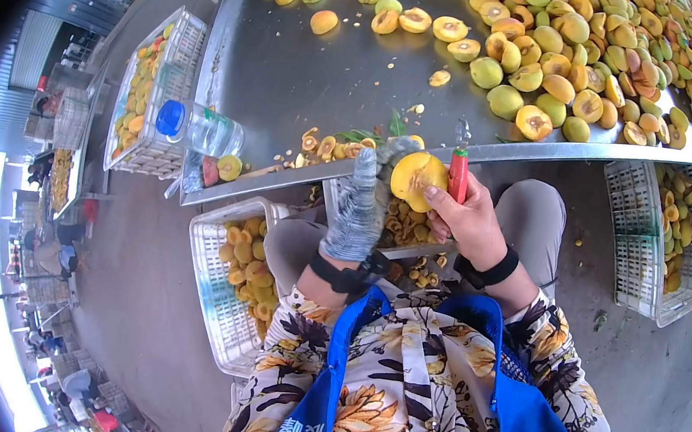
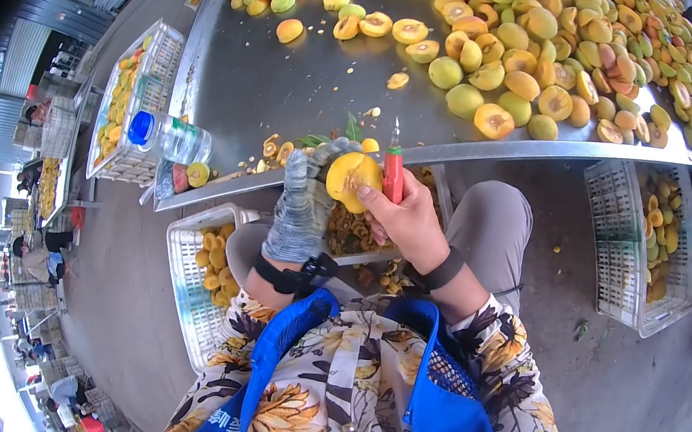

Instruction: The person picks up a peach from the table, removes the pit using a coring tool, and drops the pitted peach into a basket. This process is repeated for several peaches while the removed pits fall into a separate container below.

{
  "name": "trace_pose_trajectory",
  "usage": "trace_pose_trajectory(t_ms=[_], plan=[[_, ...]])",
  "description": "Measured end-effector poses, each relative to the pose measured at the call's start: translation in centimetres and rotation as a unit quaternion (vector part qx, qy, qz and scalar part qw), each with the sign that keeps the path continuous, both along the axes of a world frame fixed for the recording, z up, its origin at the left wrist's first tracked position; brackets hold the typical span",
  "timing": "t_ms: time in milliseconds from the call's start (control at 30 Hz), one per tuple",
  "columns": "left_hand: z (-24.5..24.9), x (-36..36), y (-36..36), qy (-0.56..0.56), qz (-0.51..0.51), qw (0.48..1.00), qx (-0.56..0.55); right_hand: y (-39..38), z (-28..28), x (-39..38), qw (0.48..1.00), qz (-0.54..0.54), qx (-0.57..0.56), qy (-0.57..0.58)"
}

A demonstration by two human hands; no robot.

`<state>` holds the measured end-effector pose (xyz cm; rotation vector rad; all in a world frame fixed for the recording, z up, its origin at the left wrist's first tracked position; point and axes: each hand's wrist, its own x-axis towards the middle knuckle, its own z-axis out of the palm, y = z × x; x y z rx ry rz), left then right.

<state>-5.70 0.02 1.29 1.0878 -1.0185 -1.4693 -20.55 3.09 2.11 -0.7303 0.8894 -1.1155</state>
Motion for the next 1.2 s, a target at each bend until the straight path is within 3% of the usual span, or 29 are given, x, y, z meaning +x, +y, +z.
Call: trace_pose_trajectory(t_ms=[67, 100, 133, 167, 200, 233, 267, 333, 500, 600, 767, 867, 1000, 1133, 1200], plan=[[0.8, 0.0, 1.6, 0.219, -0.1, 0.963, 0.12, 0.3, -0.2, 1.2, 0.996, 0.03, 0.021, -0.079], [0.1, 0.5, 1.6, 0.289, -0.132, 0.937, 0.144, 0.3, -1.3, 1.8, 0.999, 0.031, -0.023, 0.008], [-0.5, 0.5, 1.6, 0.29, -0.128, 0.937, 0.145, 0.2, -2.0, 2.3, 0.999, 0.035, -0.022, 0.008], [-0.7, -0.1, 1.5, 0.259, 0.012, 0.953, 0.159, 0.3, -2.6, 2.9, 0.972, -0.048, -0.156, 0.167], [-0.8, -0.4, 1.5, 0.223, 0.151, 0.948, 0.171, 0.4, -2.8, 3.2, 0.896, -0.129, -0.284, 0.317], [-1.5, 0.1, 1.1, 0.216, 0.172, 0.952, 0.134, 1.1, -1.3, 2.4, 0.923, -0.048, -0.199, 0.327], [-1.9, 0.8, 1.0, 0.218, 0.173, 0.951, 0.133, 1.2, -1.5, 2.0, 0.922, -0.047, -0.2, 0.328], [-2.2, 2.0, 1.2, 0.155, 0.12, 0.977, 0.089, 1.8, -2.2, 1.6, 0.871, -0.032, -0.272, 0.408], [-2.2, 1.7, 1.1, 0.248, 0.11, 0.958, 0.095, 3.3, -1.7, 2.1, 0.881, 0.01, -0.288, 0.375], [-2.1, 1.0, 1.8, 0.233, 0.118, 0.963, 0.067, 3.8, -2.5, 2.4, 0.849, 0.065, -0.251, 0.46], [-2.6, 1.2, 1.9, 0.218, 0.068, 0.973, 0.034, 4.2, -3.3, 2.7, 0.815, 0.01, -0.298, 0.497], [-1.7, 0.8, 2.0, 0.185, 0.066, 0.98, 0.032, 4.3, -2.5, 2.8, 0.805, 0.068, -0.228, 0.543], [-1.5, 0.4, 2.1, 0.132, 0.099, 0.985, 0.044, 4.8, -2.4, 3.3, 0.828, 0.092, -0.225, 0.504], [-1.8, 1.4, 1.8, 0.15, 0.087, 0.983, 0.053, 4.9, -2.7, 3.7, 0.863, 0.11, -0.226, 0.438], [-1.8, 2.1, 1.8, 0.178, 0.023, 0.976, 0.12, 4.8, -2.5, 3.7, 0.865, 0.137, -0.212, 0.434]])
